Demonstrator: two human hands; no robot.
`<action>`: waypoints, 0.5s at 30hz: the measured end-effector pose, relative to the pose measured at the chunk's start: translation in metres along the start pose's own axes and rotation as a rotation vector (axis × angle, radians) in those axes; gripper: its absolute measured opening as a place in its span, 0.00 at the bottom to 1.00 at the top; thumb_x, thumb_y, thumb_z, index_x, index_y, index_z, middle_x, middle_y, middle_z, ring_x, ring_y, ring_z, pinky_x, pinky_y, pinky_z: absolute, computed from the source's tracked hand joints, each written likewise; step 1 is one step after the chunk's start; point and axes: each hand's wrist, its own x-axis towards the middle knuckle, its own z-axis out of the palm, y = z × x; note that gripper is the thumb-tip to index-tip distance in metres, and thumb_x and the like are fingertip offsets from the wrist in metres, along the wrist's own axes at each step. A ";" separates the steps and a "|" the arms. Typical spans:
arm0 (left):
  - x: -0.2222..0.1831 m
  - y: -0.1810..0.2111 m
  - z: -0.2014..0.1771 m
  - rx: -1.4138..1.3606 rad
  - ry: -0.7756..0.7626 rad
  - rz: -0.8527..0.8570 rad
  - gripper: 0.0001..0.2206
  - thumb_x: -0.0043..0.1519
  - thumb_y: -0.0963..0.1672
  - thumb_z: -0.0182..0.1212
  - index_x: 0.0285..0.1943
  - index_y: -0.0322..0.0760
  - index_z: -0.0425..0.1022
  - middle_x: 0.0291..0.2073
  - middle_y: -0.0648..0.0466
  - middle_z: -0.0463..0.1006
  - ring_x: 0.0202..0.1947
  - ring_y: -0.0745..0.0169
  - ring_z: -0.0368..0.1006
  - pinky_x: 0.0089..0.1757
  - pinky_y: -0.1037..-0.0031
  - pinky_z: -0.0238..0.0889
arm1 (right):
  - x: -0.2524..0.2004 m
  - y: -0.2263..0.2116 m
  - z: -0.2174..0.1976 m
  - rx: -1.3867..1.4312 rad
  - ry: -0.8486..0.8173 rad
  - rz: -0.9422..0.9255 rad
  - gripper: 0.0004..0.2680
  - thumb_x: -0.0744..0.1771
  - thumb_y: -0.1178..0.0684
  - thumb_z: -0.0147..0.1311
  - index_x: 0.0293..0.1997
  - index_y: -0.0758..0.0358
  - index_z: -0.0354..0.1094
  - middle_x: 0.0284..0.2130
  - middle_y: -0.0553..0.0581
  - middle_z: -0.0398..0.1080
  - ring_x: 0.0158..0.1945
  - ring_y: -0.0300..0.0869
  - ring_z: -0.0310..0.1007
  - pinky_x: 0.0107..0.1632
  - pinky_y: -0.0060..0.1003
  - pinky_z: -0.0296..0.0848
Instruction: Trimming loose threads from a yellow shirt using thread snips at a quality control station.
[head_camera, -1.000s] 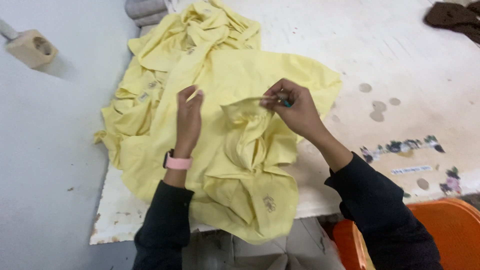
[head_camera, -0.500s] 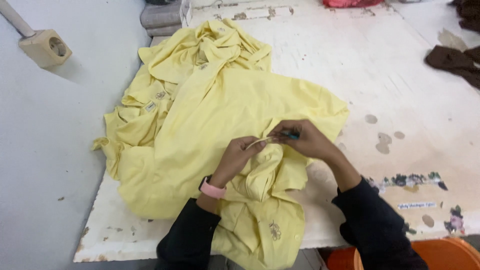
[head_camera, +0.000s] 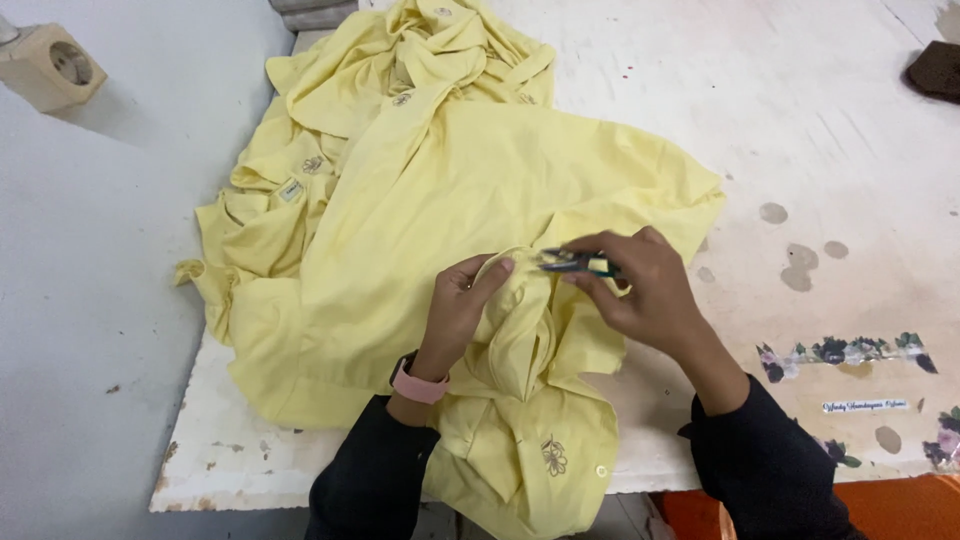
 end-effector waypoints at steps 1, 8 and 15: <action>-0.005 0.010 0.005 0.002 0.014 0.008 0.10 0.53 0.44 0.57 0.38 0.32 0.74 0.24 0.50 0.75 0.28 0.68 0.69 0.35 0.76 0.64 | 0.001 -0.005 -0.001 -0.030 -0.030 -0.025 0.07 0.57 0.56 0.56 0.35 0.57 0.67 0.19 0.48 0.69 0.16 0.41 0.63 0.31 0.30 0.59; -0.014 0.019 0.012 -0.004 -0.003 0.035 0.11 0.53 0.44 0.56 0.40 0.30 0.73 0.28 0.48 0.75 0.31 0.67 0.68 0.39 0.73 0.64 | -0.002 -0.008 0.005 -0.130 -0.105 0.045 0.05 0.59 0.55 0.54 0.33 0.58 0.67 0.21 0.50 0.70 0.19 0.41 0.66 0.31 0.31 0.58; 0.005 -0.023 -0.002 -0.034 -0.072 0.021 0.12 0.55 0.45 0.54 0.40 0.32 0.73 0.27 0.47 0.75 0.30 0.64 0.70 0.37 0.72 0.64 | 0.001 -0.011 0.006 -0.029 -0.087 0.019 0.06 0.58 0.57 0.54 0.35 0.61 0.67 0.17 0.53 0.68 0.16 0.43 0.64 0.31 0.33 0.57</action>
